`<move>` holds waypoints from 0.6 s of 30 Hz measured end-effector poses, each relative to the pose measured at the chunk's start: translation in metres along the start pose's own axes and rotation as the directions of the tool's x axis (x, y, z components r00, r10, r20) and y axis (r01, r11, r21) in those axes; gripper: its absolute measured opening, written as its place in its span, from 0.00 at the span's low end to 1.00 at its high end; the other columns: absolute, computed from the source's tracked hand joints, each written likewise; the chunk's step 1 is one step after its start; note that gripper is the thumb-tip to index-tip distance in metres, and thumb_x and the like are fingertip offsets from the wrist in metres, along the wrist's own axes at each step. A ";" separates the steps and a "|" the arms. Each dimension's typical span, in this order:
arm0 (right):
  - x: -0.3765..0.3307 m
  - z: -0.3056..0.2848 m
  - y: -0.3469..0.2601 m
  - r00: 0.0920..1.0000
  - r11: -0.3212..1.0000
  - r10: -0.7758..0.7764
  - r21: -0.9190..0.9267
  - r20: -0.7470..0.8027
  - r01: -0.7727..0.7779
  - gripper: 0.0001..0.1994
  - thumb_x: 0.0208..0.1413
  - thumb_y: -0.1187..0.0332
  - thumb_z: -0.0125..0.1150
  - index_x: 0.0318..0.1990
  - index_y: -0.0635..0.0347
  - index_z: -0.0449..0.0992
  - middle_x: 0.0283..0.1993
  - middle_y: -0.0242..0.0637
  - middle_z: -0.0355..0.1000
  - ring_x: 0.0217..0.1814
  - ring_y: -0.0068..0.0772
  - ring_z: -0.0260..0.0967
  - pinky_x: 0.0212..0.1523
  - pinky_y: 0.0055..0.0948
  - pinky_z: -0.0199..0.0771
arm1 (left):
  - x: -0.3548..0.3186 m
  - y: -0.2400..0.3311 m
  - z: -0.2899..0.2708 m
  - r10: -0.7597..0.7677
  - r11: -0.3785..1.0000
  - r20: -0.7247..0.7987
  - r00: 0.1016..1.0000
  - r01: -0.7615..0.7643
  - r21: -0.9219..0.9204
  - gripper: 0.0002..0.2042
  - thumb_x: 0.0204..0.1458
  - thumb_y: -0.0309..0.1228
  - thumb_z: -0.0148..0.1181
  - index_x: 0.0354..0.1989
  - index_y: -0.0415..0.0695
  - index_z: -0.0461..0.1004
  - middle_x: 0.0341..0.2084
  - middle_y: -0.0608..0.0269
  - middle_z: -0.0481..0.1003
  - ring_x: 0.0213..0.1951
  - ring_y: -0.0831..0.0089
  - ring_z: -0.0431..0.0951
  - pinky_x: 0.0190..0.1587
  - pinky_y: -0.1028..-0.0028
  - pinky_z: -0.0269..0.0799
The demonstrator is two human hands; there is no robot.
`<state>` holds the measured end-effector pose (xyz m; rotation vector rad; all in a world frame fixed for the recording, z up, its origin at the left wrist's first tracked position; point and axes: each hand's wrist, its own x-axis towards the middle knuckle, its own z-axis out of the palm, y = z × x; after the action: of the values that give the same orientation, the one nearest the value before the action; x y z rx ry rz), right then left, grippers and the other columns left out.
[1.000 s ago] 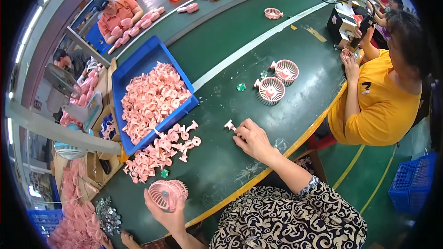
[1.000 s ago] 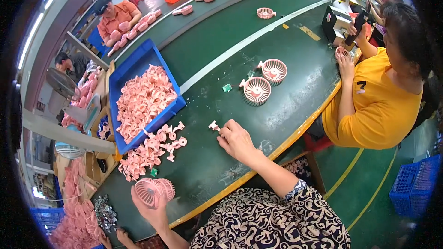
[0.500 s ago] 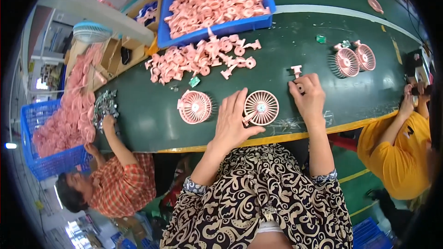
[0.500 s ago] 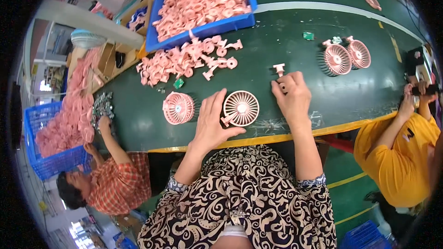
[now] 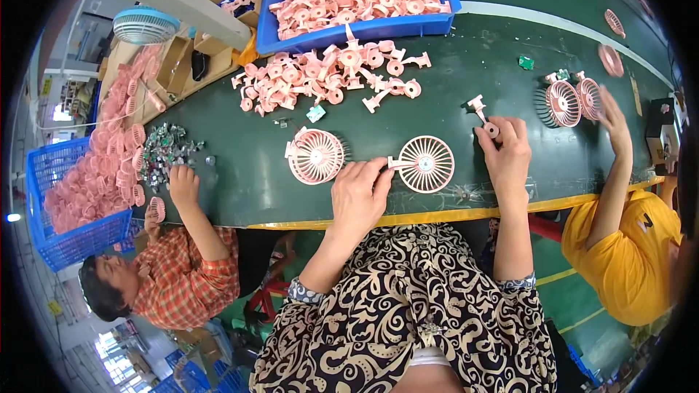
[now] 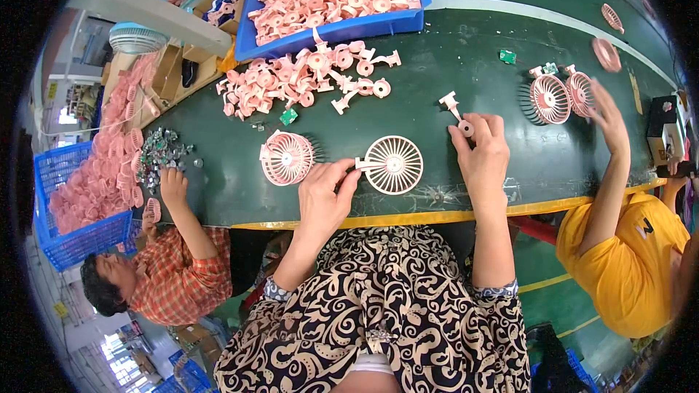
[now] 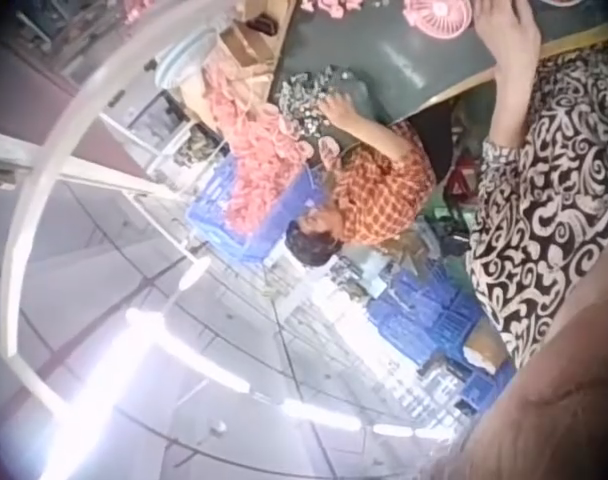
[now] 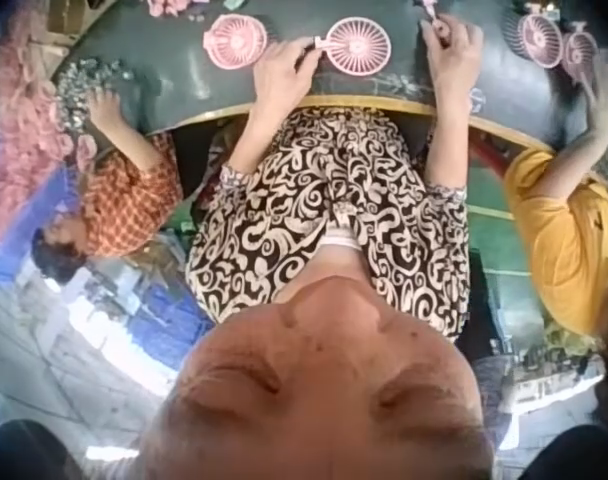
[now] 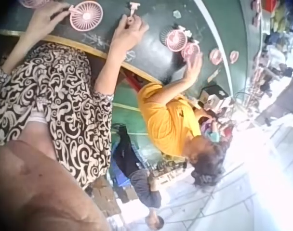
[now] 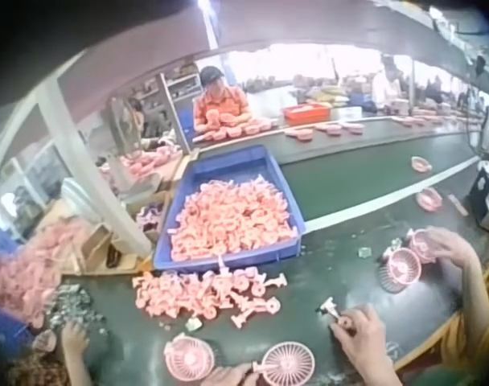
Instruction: The person assembles portable fans along a conveyor line by fitting small plastic hinge pieces onto fan grilles by hand and placing the assembled components on the workbench.
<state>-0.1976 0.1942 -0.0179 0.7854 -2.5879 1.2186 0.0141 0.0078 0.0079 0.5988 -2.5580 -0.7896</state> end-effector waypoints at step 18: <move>-0.031 -0.004 -0.077 0.879 0.938 -0.345 0.144 0.330 0.315 0.12 0.51 0.72 0.75 0.44 0.59 0.82 0.40 0.39 0.77 0.34 0.43 0.79 0.33 0.36 0.81 | 0.002 -0.004 0.003 -0.087 0.979 -0.007 0.996 0.084 -0.187 0.03 0.57 0.26 0.67 0.37 0.42 0.82 0.23 0.55 0.78 0.27 0.55 0.79 0.32 0.60 0.73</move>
<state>-0.1307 0.1687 0.0244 1.5194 -2.5146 1.1768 0.0117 0.0052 0.0035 0.6550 -2.4223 -1.0369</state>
